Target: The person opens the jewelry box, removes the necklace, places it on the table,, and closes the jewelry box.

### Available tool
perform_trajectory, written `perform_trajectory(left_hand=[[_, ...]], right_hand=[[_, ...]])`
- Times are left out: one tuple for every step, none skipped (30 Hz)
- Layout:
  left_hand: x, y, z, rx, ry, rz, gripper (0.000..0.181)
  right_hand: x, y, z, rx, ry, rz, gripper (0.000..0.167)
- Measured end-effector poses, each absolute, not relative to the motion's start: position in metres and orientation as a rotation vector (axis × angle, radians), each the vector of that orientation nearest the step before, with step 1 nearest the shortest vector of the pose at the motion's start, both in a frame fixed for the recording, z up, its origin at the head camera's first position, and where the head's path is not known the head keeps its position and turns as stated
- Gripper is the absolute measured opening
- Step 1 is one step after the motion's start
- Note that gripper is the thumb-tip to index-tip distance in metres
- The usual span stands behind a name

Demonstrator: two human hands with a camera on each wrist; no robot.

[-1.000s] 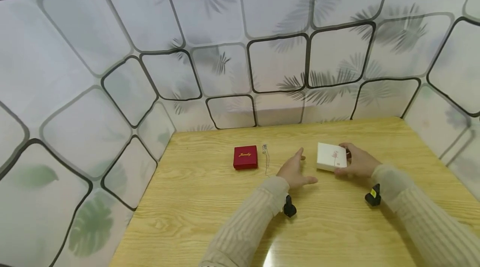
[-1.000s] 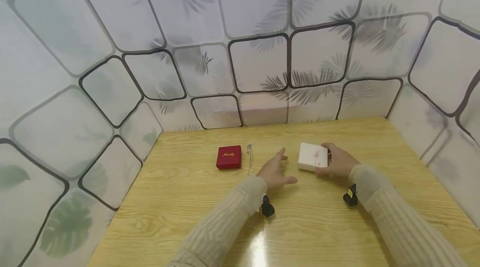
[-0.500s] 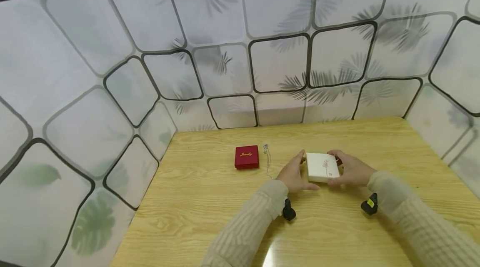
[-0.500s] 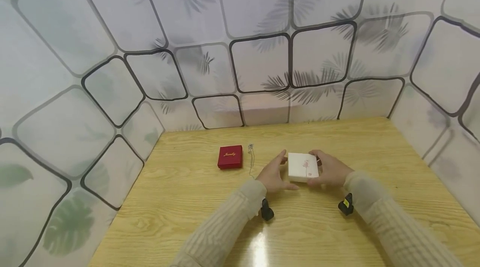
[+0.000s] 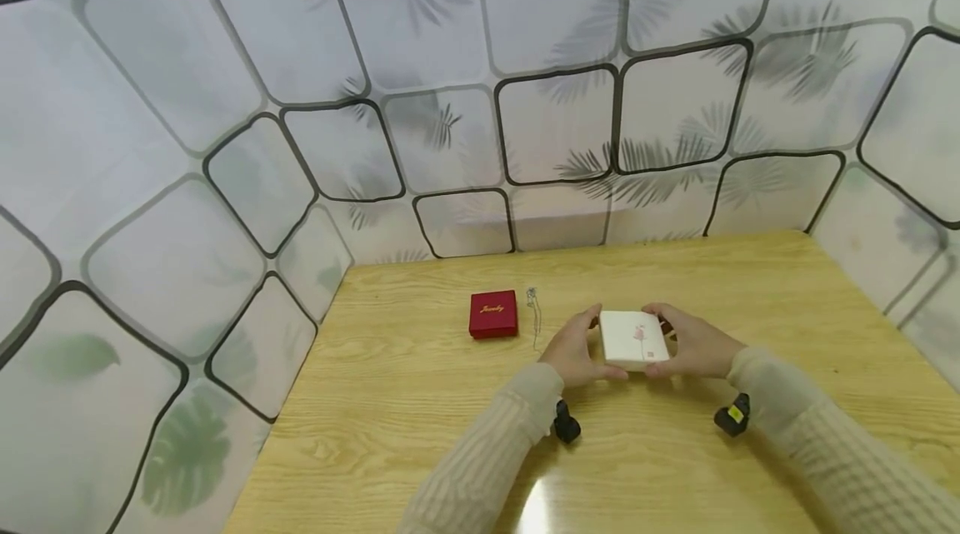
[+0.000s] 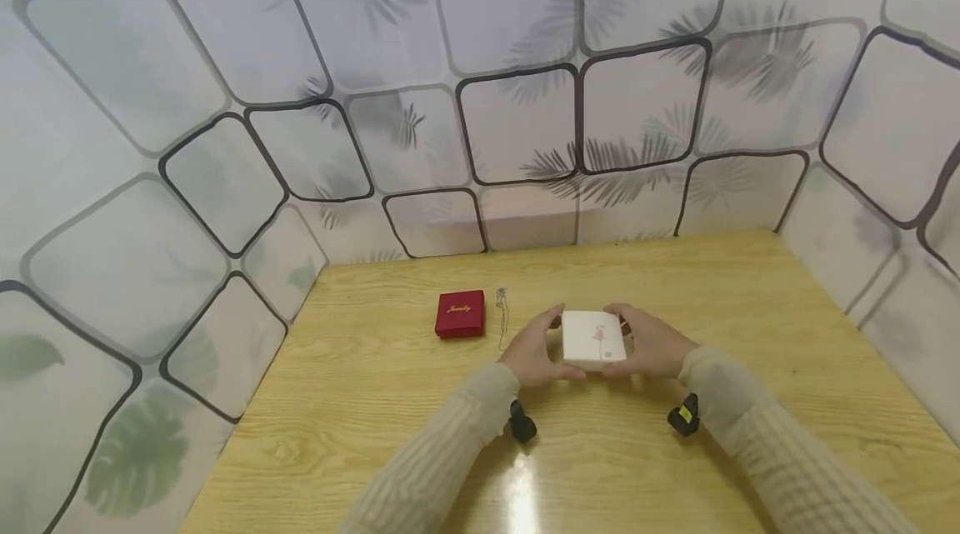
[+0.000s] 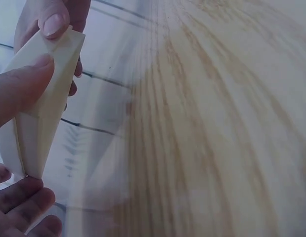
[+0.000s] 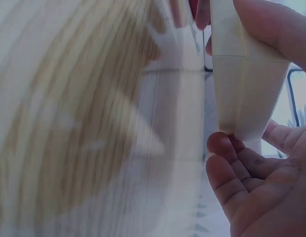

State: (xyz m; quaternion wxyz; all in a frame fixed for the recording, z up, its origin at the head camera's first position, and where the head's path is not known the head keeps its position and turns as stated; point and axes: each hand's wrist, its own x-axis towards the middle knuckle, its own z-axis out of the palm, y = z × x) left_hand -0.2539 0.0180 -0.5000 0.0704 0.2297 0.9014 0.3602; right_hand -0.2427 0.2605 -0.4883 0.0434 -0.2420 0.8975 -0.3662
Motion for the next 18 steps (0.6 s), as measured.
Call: perform_trajectory(left_hand=[[-0.253, 0.016, -0.499, 0.691, 2.713, 1.08, 0.113], [-0.252, 0.014, -0.497, 0.695, 2.713, 1.073, 0.113], [-0.251, 0.011, -0.495, 0.701, 2.712, 1.068, 0.113], [-0.25, 0.009, -0.494, 0.712, 2.713, 1.061, 0.113], [-0.248, 0.006, -0.492, 0.719, 2.713, 1.057, 0.113], [-0.247, 0.004, -0.491, 0.732, 2.71, 1.056, 0.113], [-0.246, 0.001, -0.489, 0.746, 2.71, 1.055, 0.112], [-0.245, -0.002, -0.488, 0.76, 2.707, 1.054, 0.112], [-0.244, -0.004, -0.486, 0.771, 2.706, 1.048, 0.112], [-0.243, -0.007, -0.485, 0.778, 2.704, 1.044, 0.112], [-0.242, -0.009, -0.484, 0.781, 2.702, 1.042, 0.112], [-0.241, -0.012, -0.483, 0.78, 2.701, 1.039, 0.111], [-0.239, -0.014, -0.482, 0.779, 2.701, 1.032, 0.111], [-0.238, -0.016, -0.481, 0.775, 2.702, 1.026, 0.111], [-0.237, -0.018, -0.48, 0.771, 2.704, 1.021, 0.111], [-0.235, -0.02, -0.478, 0.767, 2.705, 1.019, 0.11], [-0.234, -0.021, -0.478, 0.766, 2.707, 1.018, 0.11], [-0.233, -0.023, -0.477, 0.769, 2.709, 1.013, 0.11]], right_hand=[[-0.242, 0.259, -0.488, -0.742, 2.738, -1.124, 0.1], [-0.241, 0.258, -0.487, -0.751, 2.732, -1.124, 0.099], [-0.24, 0.256, -0.486, -0.749, 2.726, -1.127, 0.099], [-0.239, 0.254, -0.486, -0.754, 2.723, -1.125, 0.099], [-0.238, 0.253, -0.485, -0.756, 2.722, -1.125, 0.099], [-0.236, 0.251, -0.484, -0.763, 2.715, -1.127, 0.1], [-0.235, 0.25, -0.483, -0.766, 2.716, -1.127, 0.1], [-0.234, 0.248, -0.482, -0.771, 2.71, -1.131, 0.1], [-0.232, 0.247, -0.481, -0.772, 2.703, -1.139, 0.1], [-0.231, 0.245, -0.48, -0.778, 2.7, -1.14, 0.1], [-0.229, 0.243, -0.479, -0.78, 2.698, -1.14, 0.1], [-0.228, 0.241, -0.477, -0.794, 2.693, -1.138, 0.099], [-0.226, 0.24, -0.476, -0.801, 2.694, -1.136, 0.099], [-0.225, 0.238, -0.475, -0.813, 2.694, -1.134, 0.099], [-0.224, 0.236, -0.474, -0.829, 2.699, -1.134, 0.099], [-0.223, 0.235, -0.473, -0.843, 2.705, -1.13, 0.098], [-0.222, 0.234, -0.472, -0.855, 2.711, -1.13, 0.098], [-0.221, 0.233, -0.472, -0.867, 2.715, -1.133, 0.098]])
